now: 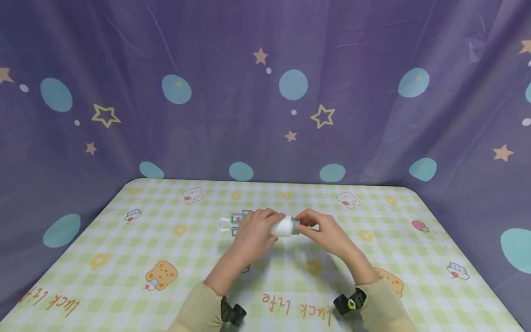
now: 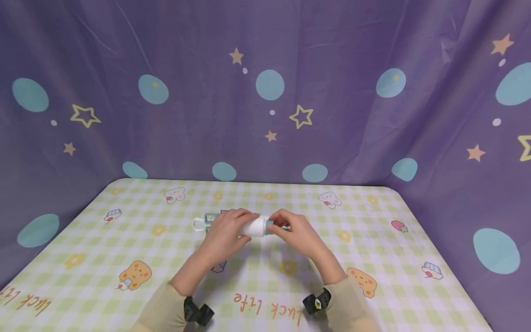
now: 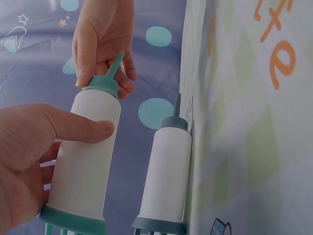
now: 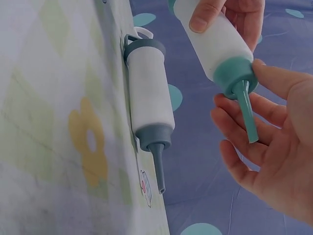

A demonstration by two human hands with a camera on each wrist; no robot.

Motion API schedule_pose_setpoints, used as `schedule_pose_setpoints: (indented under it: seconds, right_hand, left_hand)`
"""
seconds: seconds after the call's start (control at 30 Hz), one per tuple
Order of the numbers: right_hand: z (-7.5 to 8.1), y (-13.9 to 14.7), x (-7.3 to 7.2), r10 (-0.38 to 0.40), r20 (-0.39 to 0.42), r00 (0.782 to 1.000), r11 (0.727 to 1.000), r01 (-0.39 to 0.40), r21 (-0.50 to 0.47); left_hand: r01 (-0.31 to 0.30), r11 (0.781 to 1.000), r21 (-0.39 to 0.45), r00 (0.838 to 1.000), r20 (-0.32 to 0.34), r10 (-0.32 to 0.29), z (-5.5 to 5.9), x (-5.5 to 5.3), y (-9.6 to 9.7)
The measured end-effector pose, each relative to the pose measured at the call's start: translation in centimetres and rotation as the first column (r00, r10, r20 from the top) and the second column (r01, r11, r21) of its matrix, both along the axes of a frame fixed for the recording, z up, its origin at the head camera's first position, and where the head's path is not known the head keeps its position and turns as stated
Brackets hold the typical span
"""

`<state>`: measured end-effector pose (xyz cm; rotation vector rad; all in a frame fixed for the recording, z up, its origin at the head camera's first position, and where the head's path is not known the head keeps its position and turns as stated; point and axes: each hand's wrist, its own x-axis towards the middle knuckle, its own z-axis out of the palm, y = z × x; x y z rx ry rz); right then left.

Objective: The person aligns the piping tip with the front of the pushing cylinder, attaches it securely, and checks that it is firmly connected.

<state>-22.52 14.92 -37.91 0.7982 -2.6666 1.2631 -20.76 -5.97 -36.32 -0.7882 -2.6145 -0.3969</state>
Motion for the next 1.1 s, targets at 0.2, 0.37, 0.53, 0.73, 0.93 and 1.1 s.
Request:
schedule_pose_setpoints:
  seconds: [0.2,0.37,0.53,0.73,0.93,1.1]
  right_hand:
    - [0.05,0.05,-0.1,0.035,0.0,0.999,0.999,-0.035,0.027]
    - [0.07,0.16,-0.16,0.066,-0.032,0.997,0.997,-0.065,0.036]
    - [0.1,0.23,-0.15,0.063,0.01,0.998,0.998,-0.063,0.026]
    - [0.08,0.28,-0.16,0.062,0.025,0.998,0.997,-0.063,0.04]
    - [0.09,0.37,-0.11,0.062,0.061,0.996,0.997,-0.065,0.042]
    - [0.09,0.4,-0.05,0.059,0.077,0.995,0.997,-0.063,0.045]
  left_hand:
    - [0.004,1.0,0.011,1.0,0.001,-0.004,-0.01,-0.11,-0.15]
    - [0.004,1.0,0.016,1.0,0.005,-0.004,0.0,-0.22,-0.25]
    - [0.0,1.0,0.022,1.0,0.004,0.0,0.1,-0.2,-0.24]
    - [-0.003,1.0,0.022,1.0,0.005,0.003,0.18,-0.1,-0.22]
    - [-0.006,1.0,0.022,1.0,0.012,0.006,0.43,0.08,-0.14]
    - [-0.004,1.0,0.013,1.0,0.013,0.004,0.68,0.31,-0.04]
